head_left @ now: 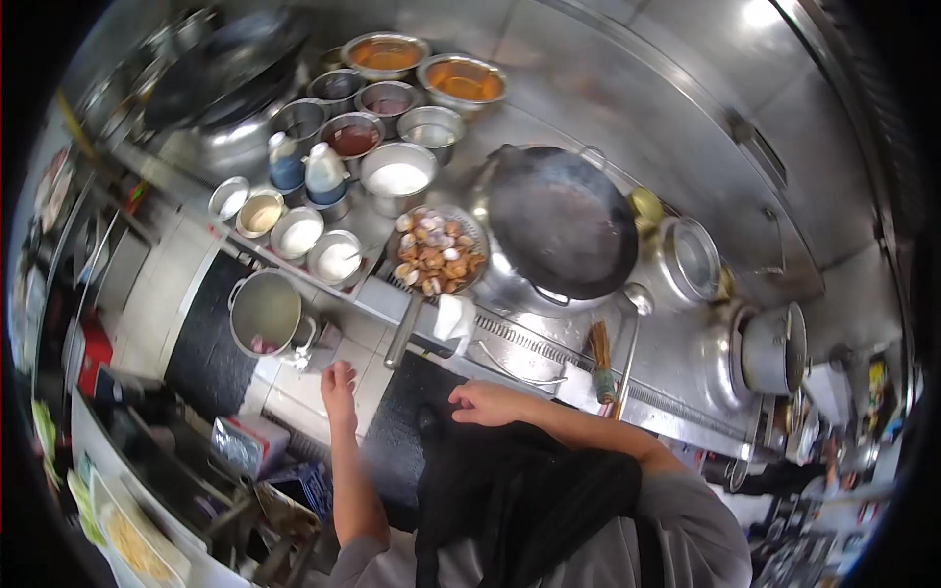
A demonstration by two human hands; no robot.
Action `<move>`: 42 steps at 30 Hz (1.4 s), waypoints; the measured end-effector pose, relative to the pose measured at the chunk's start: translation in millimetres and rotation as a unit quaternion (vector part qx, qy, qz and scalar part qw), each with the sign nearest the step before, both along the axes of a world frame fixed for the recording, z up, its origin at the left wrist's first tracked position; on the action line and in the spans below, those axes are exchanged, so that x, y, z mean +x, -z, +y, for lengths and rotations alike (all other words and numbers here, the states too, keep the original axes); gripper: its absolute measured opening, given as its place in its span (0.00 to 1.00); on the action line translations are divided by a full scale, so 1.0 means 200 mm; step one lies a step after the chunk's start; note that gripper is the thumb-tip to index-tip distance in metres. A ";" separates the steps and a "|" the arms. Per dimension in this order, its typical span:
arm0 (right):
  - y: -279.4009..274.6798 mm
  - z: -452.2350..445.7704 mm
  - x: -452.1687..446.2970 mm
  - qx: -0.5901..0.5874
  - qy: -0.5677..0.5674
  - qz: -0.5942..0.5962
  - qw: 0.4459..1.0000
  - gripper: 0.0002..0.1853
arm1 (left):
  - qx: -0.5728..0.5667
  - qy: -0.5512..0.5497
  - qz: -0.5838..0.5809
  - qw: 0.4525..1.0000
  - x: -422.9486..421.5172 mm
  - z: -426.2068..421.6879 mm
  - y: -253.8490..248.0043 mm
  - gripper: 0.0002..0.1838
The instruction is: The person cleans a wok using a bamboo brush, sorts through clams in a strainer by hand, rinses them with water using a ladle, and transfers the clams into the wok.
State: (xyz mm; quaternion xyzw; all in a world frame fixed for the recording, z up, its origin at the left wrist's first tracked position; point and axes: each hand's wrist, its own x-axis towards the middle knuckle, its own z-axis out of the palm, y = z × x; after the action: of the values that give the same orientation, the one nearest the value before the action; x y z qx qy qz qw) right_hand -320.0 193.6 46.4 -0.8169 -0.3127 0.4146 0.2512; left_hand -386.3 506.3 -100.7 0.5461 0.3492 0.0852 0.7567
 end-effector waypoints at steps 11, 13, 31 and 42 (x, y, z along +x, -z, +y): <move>-0.01 -1.06 0.07 -0.032 0.390 -0.226 0.892 0.22 | 0.282 0.121 -0.181 0.934 0.43 -0.35 -0.56 0.16; -0.01 -1.22 0.05 -0.039 0.445 -0.267 0.854 0.22 | 0.302 0.157 -0.197 0.920 0.51 -0.48 -0.62 0.16; 0.54 -2.09 -0.06 -0.187 0.684 -0.147 0.689 0.26 | -0.216 0.358 0.108 0.902 1.10 -1.70 -0.40 0.19; 0.47 -2.36 -0.11 -0.049 0.718 -0.107 0.686 0.22 | -0.108 0.346 0.130 0.923 1.03 -1.86 -0.55 0.17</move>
State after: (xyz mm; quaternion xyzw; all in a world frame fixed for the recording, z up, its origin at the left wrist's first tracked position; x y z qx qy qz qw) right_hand -341.7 -277.8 -47.0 -0.8414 0.3654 0.0320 0.3968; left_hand -179.3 135.1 9.1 0.5537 0.2411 -0.2917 0.7417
